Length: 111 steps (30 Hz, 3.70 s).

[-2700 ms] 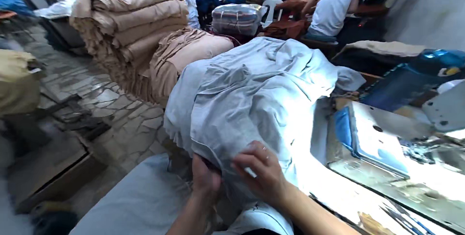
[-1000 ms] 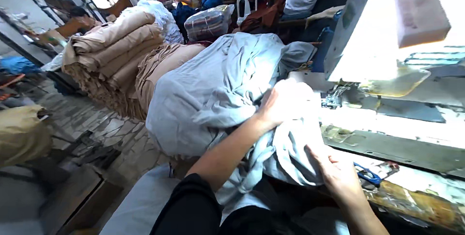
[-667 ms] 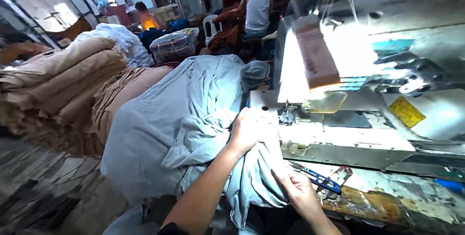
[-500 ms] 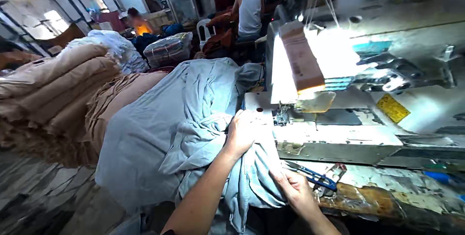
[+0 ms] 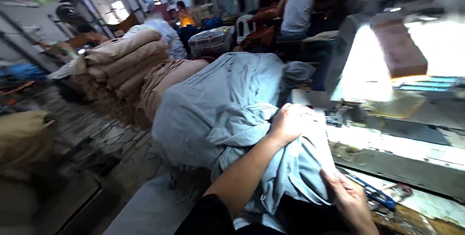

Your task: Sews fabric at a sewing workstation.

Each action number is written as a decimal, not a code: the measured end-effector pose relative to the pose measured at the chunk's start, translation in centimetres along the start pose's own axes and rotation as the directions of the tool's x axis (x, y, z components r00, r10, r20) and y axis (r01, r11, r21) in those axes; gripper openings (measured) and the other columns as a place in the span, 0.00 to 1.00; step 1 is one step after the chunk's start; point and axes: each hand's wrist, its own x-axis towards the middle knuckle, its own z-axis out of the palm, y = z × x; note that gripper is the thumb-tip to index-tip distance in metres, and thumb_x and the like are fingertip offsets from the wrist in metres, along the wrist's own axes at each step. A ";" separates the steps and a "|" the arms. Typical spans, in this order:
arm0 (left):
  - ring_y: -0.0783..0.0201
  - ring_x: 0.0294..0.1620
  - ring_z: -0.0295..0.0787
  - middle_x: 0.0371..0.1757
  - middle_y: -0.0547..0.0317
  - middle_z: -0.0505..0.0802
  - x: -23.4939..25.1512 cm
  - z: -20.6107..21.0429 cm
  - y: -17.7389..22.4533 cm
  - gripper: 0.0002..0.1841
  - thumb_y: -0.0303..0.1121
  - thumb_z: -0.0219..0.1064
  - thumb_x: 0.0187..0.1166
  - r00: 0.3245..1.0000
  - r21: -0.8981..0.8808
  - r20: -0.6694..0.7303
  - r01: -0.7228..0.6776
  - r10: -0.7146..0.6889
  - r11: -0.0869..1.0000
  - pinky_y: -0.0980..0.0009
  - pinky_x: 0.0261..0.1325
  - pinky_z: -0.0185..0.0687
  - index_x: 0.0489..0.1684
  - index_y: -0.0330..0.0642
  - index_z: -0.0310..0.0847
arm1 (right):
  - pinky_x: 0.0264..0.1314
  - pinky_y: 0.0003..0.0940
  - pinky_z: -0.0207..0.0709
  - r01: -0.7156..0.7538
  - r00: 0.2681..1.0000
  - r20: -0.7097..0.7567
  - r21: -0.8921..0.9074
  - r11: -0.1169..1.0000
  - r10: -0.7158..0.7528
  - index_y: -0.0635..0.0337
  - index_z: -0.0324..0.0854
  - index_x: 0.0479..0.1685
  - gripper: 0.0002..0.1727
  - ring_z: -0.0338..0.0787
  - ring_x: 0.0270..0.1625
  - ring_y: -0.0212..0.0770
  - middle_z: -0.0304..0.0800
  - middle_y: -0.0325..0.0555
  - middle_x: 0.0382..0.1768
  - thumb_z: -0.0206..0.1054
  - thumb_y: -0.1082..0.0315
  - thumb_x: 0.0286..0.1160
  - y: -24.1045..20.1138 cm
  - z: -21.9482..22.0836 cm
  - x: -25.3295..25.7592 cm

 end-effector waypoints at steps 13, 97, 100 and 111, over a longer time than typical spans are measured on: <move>0.51 0.49 0.87 0.37 0.48 0.91 0.0 -0.2 0.3 0.07 0.22 0.69 0.73 0.998 -0.060 -0.037 -0.047 0.045 0.997 0.54 0.59 0.79 0.40 0.34 0.94 | 0.43 0.11 0.83 -0.006 1.000 0.001 0.089 0.996 0.006 0.48 0.88 0.34 0.17 0.87 0.33 0.11 0.91 0.14 0.28 0.54 0.71 0.86 -0.1 -0.4 -0.1; 0.47 0.51 0.88 0.42 0.41 0.93 -0.6 0.4 0.0 0.07 0.16 0.66 0.71 0.986 -0.066 -0.138 -0.107 0.097 0.992 0.52 0.63 0.79 0.39 0.26 0.92 | 0.36 0.07 0.76 0.094 0.992 0.086 -0.017 0.995 -0.092 0.44 0.84 0.26 0.16 0.81 0.28 0.07 0.84 0.11 0.23 0.57 0.67 0.85 0.3 -0.7 -0.1; 0.47 0.50 0.88 0.42 0.41 0.93 -0.6 0.5 -0.3 0.08 0.17 0.66 0.71 0.981 -0.065 -0.154 -0.129 0.118 0.989 0.53 0.62 0.79 0.39 0.27 0.92 | 0.38 0.08 0.77 0.101 0.991 0.089 -0.022 0.995 -0.099 0.46 0.85 0.28 0.16 0.82 0.30 0.07 0.86 0.11 0.24 0.56 0.67 0.86 0.4 -0.7 0.0; 0.47 0.49 0.88 0.41 0.41 0.92 -0.4 0.8 -1.0 0.08 0.16 0.66 0.71 0.981 -0.048 -0.148 -0.131 0.122 0.990 0.54 0.62 0.80 0.39 0.26 0.91 | 0.39 0.07 0.77 0.116 0.990 0.093 -0.071 0.991 -0.109 0.51 0.84 0.28 0.16 0.81 0.30 0.07 0.84 0.13 0.24 0.55 0.68 0.85 0.4 -0.7 0.0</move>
